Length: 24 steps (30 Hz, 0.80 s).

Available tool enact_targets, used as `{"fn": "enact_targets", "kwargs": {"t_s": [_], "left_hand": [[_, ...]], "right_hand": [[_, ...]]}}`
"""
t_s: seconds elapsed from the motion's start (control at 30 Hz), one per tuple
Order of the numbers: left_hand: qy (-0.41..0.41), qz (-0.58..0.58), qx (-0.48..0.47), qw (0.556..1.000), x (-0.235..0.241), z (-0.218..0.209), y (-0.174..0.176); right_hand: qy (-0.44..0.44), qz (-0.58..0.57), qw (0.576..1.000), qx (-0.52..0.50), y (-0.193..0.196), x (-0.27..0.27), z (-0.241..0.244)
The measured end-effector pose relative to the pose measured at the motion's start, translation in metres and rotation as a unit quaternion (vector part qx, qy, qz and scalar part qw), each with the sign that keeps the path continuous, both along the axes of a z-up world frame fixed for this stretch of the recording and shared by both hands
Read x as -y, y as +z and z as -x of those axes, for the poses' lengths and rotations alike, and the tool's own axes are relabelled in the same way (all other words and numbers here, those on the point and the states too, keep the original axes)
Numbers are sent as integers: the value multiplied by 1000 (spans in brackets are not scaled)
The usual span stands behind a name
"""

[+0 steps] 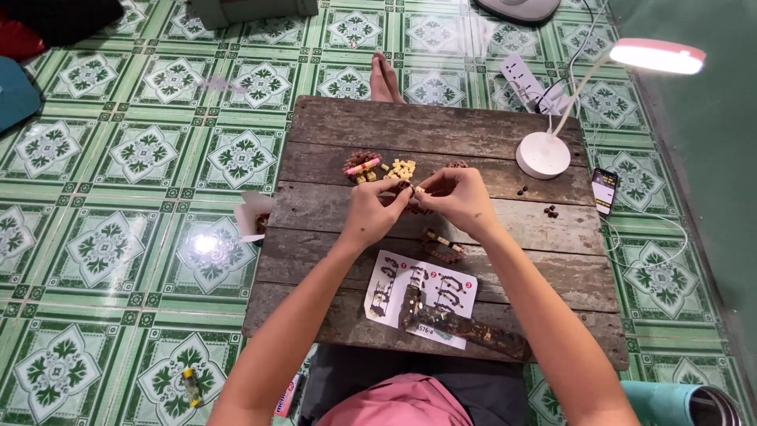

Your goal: Assembling a toy by attaching small brown beads to a central structure on a low wooden table.

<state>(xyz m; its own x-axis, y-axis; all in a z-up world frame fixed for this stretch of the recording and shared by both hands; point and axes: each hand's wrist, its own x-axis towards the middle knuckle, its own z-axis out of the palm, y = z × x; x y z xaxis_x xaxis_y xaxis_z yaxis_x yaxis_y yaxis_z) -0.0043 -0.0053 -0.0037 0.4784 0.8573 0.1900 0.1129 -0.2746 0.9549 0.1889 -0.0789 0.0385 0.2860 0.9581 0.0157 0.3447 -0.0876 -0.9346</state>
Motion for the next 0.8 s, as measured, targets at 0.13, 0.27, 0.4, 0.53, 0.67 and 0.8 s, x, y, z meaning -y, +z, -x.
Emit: {"fn": "enact_targets", "kwargs": {"t_s": [0.13, 0.27, 0.4, 0.53, 0.67, 0.8], "left_hand": [[24, -11, -12, 1000, -14, 3, -15], [76, -12, -30, 997, -19, 7, -22], [98, 5, -44, 994, -11, 19, 7], [82, 8, -42, 996, -17, 18, -2], [51, 32, -27, 998, -16, 19, 0], [65, 29, 0, 997, -3, 17, 10]], "right_hand": [[10, -2, 1000, -12, 0, -8, 7], [10, -14, 998, 66, 1, -25, 9], [-3, -1, 980, 200, -21, -50, -7], [16, -4, 971, 239, -48, -64, -12], [38, -20, 964, 264, -41, -63, -12], [44, -51, 982, 178, -22, -43, -11]]}}
